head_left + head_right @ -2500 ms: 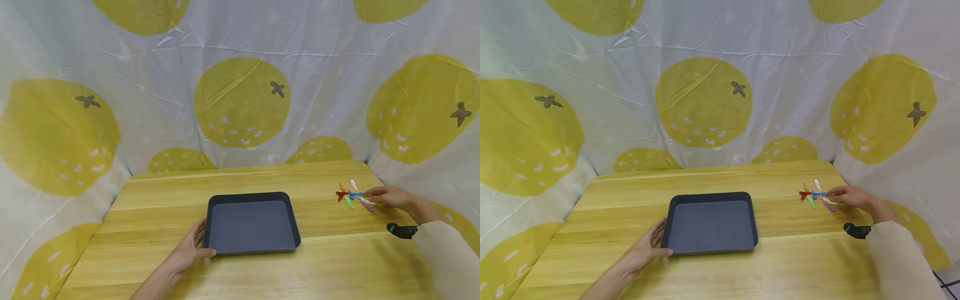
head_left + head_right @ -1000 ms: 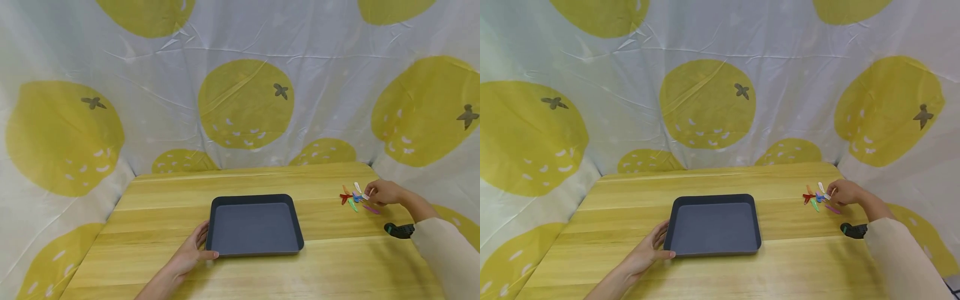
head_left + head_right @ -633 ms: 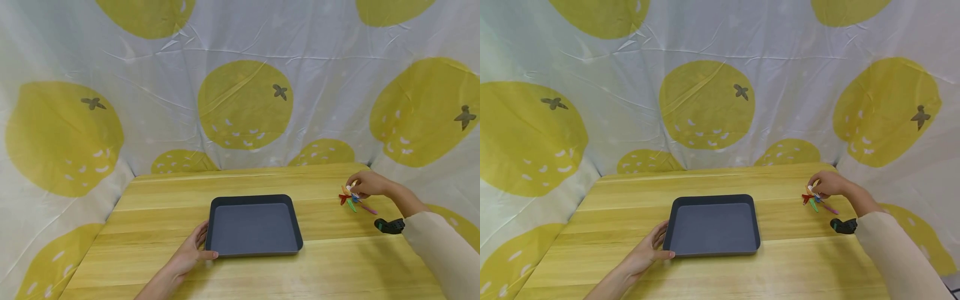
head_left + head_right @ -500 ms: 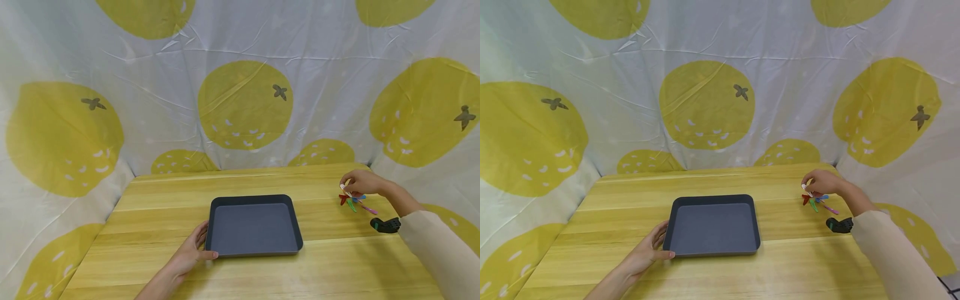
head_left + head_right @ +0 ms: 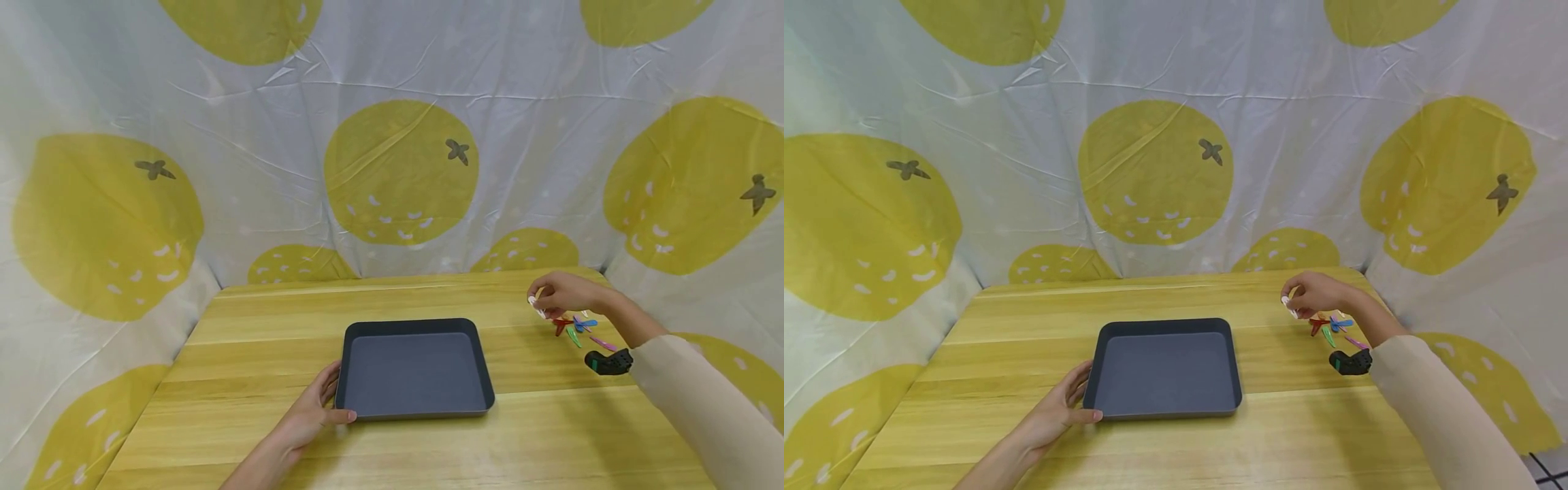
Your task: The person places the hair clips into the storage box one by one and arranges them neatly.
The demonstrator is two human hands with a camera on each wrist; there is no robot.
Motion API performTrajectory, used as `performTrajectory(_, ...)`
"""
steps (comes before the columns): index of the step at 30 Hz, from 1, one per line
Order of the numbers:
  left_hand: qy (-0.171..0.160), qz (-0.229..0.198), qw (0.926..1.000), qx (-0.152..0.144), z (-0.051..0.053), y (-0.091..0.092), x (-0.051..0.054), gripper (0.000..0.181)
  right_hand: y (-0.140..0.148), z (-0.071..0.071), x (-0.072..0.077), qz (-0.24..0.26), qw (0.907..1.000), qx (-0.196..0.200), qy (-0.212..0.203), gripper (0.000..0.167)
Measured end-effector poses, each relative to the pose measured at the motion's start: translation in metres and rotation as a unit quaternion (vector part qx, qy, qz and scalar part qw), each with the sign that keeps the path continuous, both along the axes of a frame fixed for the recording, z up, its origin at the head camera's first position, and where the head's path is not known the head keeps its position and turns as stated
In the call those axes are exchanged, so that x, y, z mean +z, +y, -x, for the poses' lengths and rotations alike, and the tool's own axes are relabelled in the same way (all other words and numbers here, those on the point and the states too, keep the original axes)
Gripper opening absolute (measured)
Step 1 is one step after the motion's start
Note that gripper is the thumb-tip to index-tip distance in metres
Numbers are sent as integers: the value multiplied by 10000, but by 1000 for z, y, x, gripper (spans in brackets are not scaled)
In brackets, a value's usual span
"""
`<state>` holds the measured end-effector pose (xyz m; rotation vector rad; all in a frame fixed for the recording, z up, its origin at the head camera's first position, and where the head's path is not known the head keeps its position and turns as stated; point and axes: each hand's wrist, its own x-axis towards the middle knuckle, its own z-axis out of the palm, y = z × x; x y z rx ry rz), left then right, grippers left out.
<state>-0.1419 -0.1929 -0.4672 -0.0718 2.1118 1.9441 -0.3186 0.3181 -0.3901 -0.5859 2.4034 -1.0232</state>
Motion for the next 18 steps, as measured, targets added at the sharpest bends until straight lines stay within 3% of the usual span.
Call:
performTrajectory(8, -37, -16, 10000, -12, -1, 0, -2, 104, -21, 5, -2, 62, 9996, 234, -120, 9)
performTrajectory(18, -69, -22, 10000, -15, 0, -1, -4, 105, -65, 9, -5, -17, 9987, 515, 35, 8)
